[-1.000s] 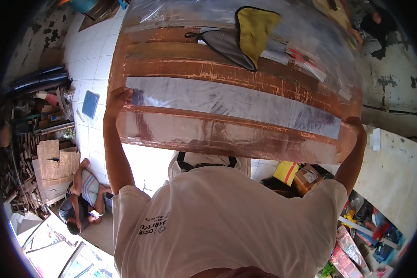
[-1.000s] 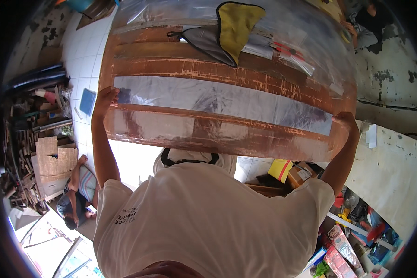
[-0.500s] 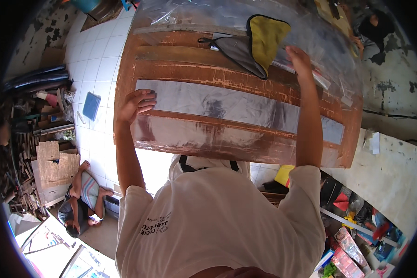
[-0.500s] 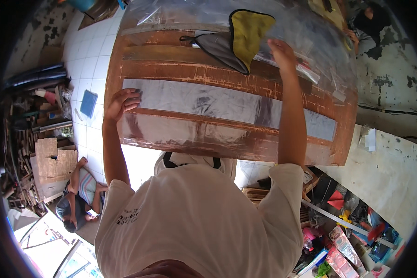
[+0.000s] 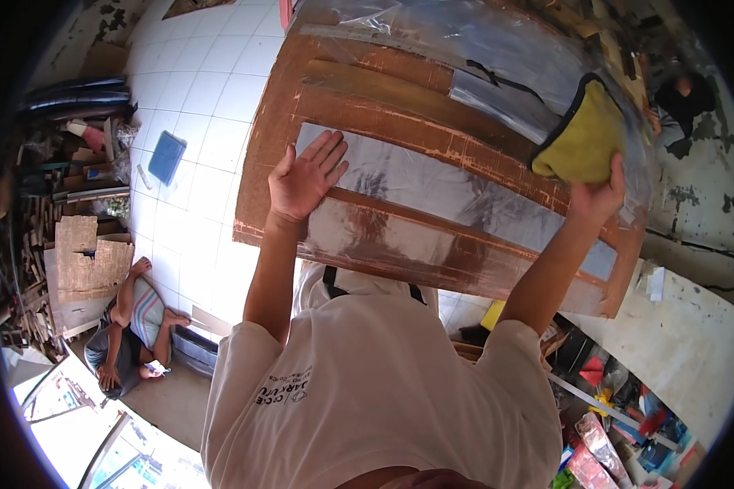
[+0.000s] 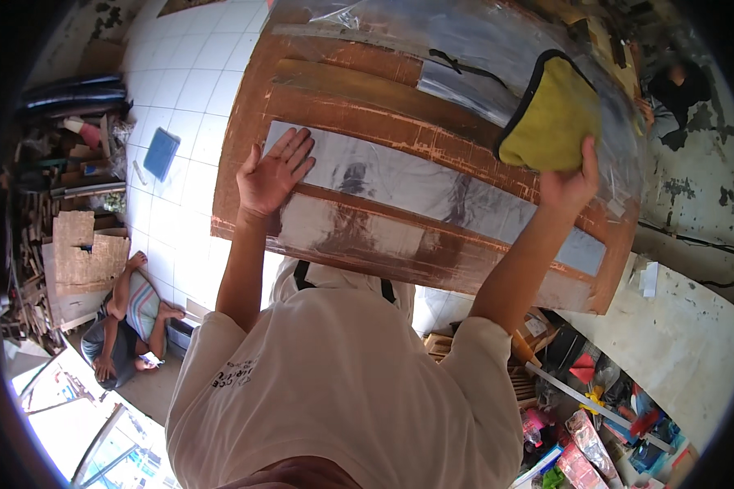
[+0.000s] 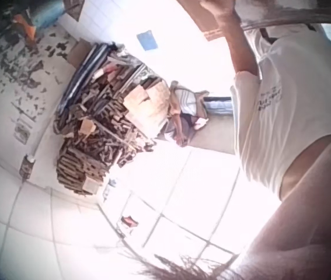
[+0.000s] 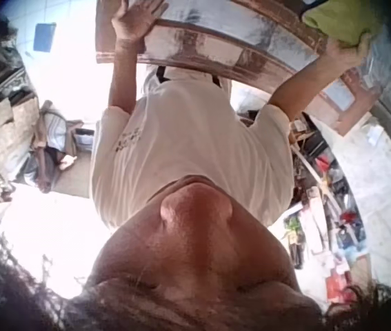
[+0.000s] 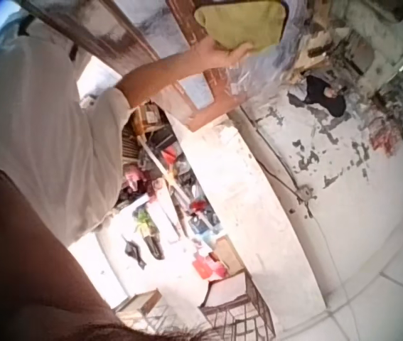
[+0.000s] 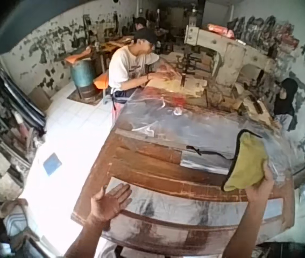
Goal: The person wipes a long silver plastic strip on a wooden table using a cloth, then peels a clear adhesive film and applies it carefully over the strip, smoothing it down by hand and with the cloth to remove bubbles.
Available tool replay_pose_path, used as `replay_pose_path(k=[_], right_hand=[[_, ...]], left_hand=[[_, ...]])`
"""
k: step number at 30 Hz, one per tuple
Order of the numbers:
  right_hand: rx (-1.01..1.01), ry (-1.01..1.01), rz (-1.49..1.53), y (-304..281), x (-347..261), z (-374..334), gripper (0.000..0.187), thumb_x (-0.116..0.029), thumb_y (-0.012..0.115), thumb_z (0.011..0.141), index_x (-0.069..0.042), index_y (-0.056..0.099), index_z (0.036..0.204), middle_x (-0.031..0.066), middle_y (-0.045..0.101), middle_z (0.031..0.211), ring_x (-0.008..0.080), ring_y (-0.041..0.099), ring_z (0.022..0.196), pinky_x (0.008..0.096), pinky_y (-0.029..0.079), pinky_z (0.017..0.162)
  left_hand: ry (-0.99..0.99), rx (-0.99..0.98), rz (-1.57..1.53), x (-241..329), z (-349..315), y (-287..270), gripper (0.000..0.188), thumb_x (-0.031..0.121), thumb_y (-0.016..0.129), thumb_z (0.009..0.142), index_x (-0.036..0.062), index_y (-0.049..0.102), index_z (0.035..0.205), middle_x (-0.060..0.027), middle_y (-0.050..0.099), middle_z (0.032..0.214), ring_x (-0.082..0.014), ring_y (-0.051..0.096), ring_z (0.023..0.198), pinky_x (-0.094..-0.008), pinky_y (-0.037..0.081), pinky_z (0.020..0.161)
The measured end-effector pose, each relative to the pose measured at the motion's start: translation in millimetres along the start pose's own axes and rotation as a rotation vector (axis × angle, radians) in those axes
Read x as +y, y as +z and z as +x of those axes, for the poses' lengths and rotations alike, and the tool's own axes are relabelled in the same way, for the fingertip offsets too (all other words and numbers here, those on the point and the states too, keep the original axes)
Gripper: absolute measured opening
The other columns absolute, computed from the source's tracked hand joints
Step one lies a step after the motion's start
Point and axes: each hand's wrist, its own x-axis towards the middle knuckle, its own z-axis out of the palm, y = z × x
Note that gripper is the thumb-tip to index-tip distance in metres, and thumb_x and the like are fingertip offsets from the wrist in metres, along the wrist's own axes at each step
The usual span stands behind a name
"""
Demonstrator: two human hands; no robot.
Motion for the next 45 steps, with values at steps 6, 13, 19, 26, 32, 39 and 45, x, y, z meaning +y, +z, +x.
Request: replay_pose_path(k=[6,13,19,26,32,39,45], right_hand=[[0.138,-0.414,-0.775,66,48,-116,0.033,-0.009,0.057,0.093,0.003,0.054,0.124,0.0153,0.057,0.127,0.0302,0.055,0.119,0.0436,0.044,0.102],[-0.203,-0.387,-1.952,44,265,-170,0.045,-0.027,0.052,0.093,-0.010,0.054,0.134,0.0237,0.034,0.149,0.0455,0.027,0.139,0.0611,0.020,0.110],[-0.433,-0.325,-1.689,112,307,-191,0.049,-0.035,0.042,0.097,-0.014,0.048,0.140,0.0202,0.032,0.151,0.0434,0.021,0.142,0.0653,0.012,0.111],[-0.535,-0.347,-1.575,102,294,-169,0.048,-0.037,0.040,0.097,-0.013,0.050,0.138,0.0200,0.033,0.150,0.0403,0.024,0.142,0.0678,0.011,0.109],[-0.624,-0.285,-1.613,89,284,-203,0.049,-0.040,0.032,0.100,-0.015,0.049,0.140,0.0186,0.028,0.154,0.0415,0.022,0.143,0.0682,0.011,0.109],[-0.082,-0.317,-2.110,-21,201,-156,0.052,-0.042,0.033,0.100,-0.018,0.041,0.146,0.0181,0.030,0.153,0.0418,0.028,0.140,0.0732,0.014,0.105],[0.277,-0.275,-2.173,-63,177,-134,0.054,-0.043,0.033,0.099,-0.018,0.039,0.147,0.0215,0.028,0.153,0.0465,0.024,0.140,0.0751,0.014,0.103]], left_hand=[[0.037,-0.038,-0.227,-11,7,-3,0.093,0.065,0.050,0.088,0.0001,0.024,0.149,-0.0146,0.020,0.158,-0.0290,0.016,0.146,-0.0461,0.012,0.119],[0.023,-0.040,-0.321,-18,15,1,0.105,0.080,0.040,0.081,0.0061,0.018,0.152,-0.0133,0.021,0.157,-0.0284,0.016,0.146,-0.0434,0.012,0.119],[0.118,-0.009,-0.121,-22,6,-3,0.096,0.076,0.038,0.086,0.0068,0.022,0.151,-0.0137,0.029,0.153,-0.0312,0.028,0.141,-0.0461,0.022,0.116],[0.063,-0.183,-0.319,-29,8,7,0.061,0.053,0.033,0.101,0.0083,0.041,0.141,-0.0128,0.044,0.143,-0.0299,0.041,0.132,-0.0437,0.034,0.110],[0.260,0.075,0.037,-28,3,-17,0.049,0.031,0.038,0.102,0.0017,0.039,0.141,-0.0156,0.045,0.143,-0.0305,0.042,0.132,-0.0421,0.031,0.112],[0.232,-0.004,-0.235,-30,18,-11,0.058,0.026,0.049,0.096,0.0001,0.033,0.146,-0.0144,0.028,0.155,-0.0288,0.022,0.145,-0.0428,0.016,0.119],[0.249,-0.064,-0.254,-35,25,-13,0.056,0.027,0.044,0.098,0.0021,0.032,0.147,-0.0147,0.028,0.155,-0.0300,0.022,0.145,-0.0454,0.020,0.118]])
